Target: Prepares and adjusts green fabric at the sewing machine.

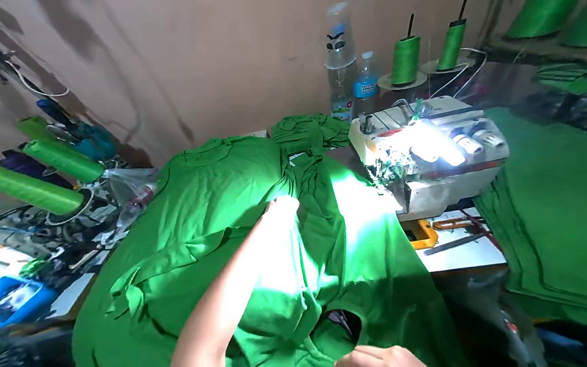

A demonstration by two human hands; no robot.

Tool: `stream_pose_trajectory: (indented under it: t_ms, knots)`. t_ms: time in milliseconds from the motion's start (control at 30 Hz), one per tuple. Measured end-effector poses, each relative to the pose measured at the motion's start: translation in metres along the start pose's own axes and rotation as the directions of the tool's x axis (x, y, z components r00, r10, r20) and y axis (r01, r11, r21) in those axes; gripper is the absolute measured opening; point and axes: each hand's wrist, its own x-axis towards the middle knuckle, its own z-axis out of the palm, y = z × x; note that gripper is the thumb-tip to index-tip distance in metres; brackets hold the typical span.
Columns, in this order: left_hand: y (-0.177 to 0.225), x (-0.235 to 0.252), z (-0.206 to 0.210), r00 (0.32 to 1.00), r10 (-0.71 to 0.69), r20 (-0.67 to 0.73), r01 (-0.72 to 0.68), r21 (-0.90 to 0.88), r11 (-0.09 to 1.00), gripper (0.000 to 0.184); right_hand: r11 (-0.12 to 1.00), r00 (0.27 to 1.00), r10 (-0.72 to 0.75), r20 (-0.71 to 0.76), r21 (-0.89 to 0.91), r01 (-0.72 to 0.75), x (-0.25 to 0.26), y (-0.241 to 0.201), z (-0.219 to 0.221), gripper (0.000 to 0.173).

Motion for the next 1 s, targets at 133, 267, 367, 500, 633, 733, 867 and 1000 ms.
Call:
stream_pose_trajectory:
  t_ms: [133,267,367,500,633,733,867,1000]
  knots:
    - [-0.029,-0.001,-0.008,0.991,-0.061,-0.123,0.023,-0.289,0.957,0.021,0.999,0.985,-0.037,-0.171,0.005,0.039,0.008,0.01,-0.027,0.021]
    - [-0.038,-0.038,-0.022,0.927,-0.04,-0.372,-0.212,-0.61,0.764,0.023,0.978,0.793,-0.176,-0.583,-0.011,0.209,0.068,0.023,-0.038,0.024]
    - [-0.02,-0.081,-0.04,0.864,-0.07,-0.499,-0.354,-0.701,0.619,0.02,0.967,0.73,-0.012,-0.683,0.177,0.182,0.123,0.018,-0.05,0.06]
    - [-0.019,-0.102,-0.055,0.712,0.008,-0.702,-0.51,-0.509,0.693,0.009,0.832,0.85,0.21,-0.484,0.544,0.104,0.151,0.004,-0.069,0.043]
    - [-0.01,-0.084,-0.071,0.556,0.111,-0.823,-0.558,-0.271,0.785,0.015,0.751,0.84,0.236,-0.489,0.64,0.162,0.135,-0.006,-0.075,0.027]
    - [0.025,-0.056,-0.076,0.482,0.18,-0.858,-0.644,-0.207,0.737,0.019,0.754,0.758,0.256,-0.6,0.615,0.232,0.113,-0.01,-0.082,0.018]
    - [0.078,-0.036,-0.058,0.572,0.156,-0.805,-0.685,-0.365,0.63,0.013,0.914,0.62,0.174,-0.765,0.359,0.187,0.071,0.018,-0.077,0.019]
    - [0.106,-0.023,-0.033,0.773,0.189,-0.606,-0.508,-0.412,0.756,0.024,0.992,0.458,0.083,-0.885,0.027,-0.126,0.036,0.057,-0.059,0.022]
